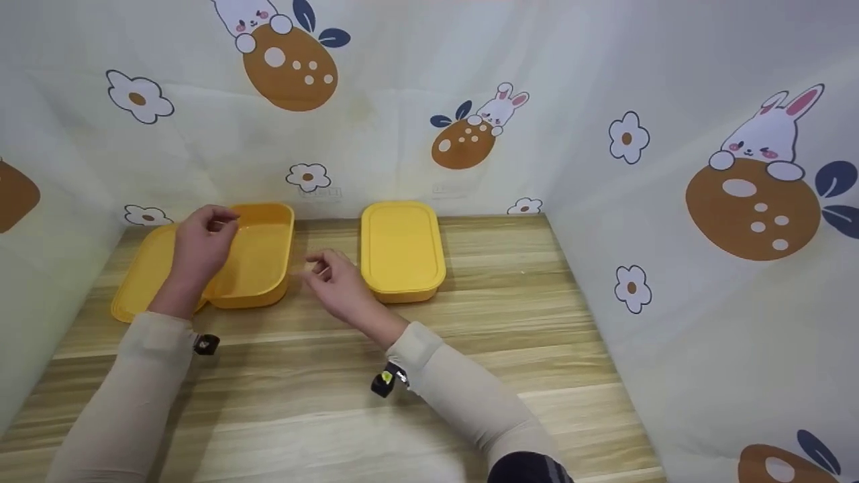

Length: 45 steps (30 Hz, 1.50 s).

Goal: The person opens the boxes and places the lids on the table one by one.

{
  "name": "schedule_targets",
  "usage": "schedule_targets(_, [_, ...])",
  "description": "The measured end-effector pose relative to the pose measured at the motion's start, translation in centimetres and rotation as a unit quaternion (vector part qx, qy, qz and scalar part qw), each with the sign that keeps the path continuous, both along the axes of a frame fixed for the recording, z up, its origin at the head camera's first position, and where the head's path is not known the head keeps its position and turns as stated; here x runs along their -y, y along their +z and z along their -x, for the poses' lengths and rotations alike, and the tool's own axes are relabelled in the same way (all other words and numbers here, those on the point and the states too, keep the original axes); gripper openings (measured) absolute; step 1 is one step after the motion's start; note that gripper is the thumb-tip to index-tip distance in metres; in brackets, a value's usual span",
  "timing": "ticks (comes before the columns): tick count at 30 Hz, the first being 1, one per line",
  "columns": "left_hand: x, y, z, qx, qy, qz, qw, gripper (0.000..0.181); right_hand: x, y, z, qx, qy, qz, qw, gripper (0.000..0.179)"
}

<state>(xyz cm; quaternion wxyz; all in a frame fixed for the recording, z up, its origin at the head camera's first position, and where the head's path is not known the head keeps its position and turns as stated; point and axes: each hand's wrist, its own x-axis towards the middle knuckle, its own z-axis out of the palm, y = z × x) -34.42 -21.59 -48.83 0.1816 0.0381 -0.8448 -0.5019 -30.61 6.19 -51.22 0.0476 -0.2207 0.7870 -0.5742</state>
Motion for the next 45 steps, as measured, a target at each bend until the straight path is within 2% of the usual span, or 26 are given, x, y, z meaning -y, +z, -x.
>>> schedule_targets(6, [-5.6, -0.3, -1.5, -0.002, -0.087, -0.016, 0.9960, 0.015, -5.1, -0.3, -1.8, -0.014, 0.013, 0.003, 0.9998, 0.022])
schedule_targets(11, [-9.6, -1.4, -3.0, 0.014, -0.140, -0.027, 0.9897, 0.013, -8.8, -0.9, -3.0, -0.025, -0.007, 0.023, 0.9994, 0.022])
schedule_targets(17, [-12.8, -2.8, -4.4, 0.042, -0.175, -0.047, 0.9826, 0.010, -12.3, -0.9, -3.5, -0.012, -0.038, 0.038, 0.9985, 0.023])
schedule_targets(23, [-14.3, -3.6, -5.4, 0.071, -0.194, -0.078, 0.9754, 0.012, -14.0, -0.9, -3.2, -0.009, -0.069, 0.048, 0.9965, 0.022])
schedule_targets(27, [-14.9, -4.4, -5.7, 0.074, -0.199, -0.084, 0.9736, 0.011, -15.2, -1.4, -2.7, -0.009, -0.101, 0.043, 0.9939, 0.021])
schedule_targets(32, [-15.2, -4.9, -5.9, 0.074, -0.199, -0.086, 0.9734, 0.009, -16.5, -1.9, -2.3, -0.007, -0.133, 0.043, 0.9902, 0.018])
schedule_targets(45, [-15.2, -4.9, -5.5, 0.077, -0.194, -0.069, 0.9755, 0.009, -17.1, -1.8, -1.6, -0.005, -0.146, 0.046, 0.9881, 0.019])
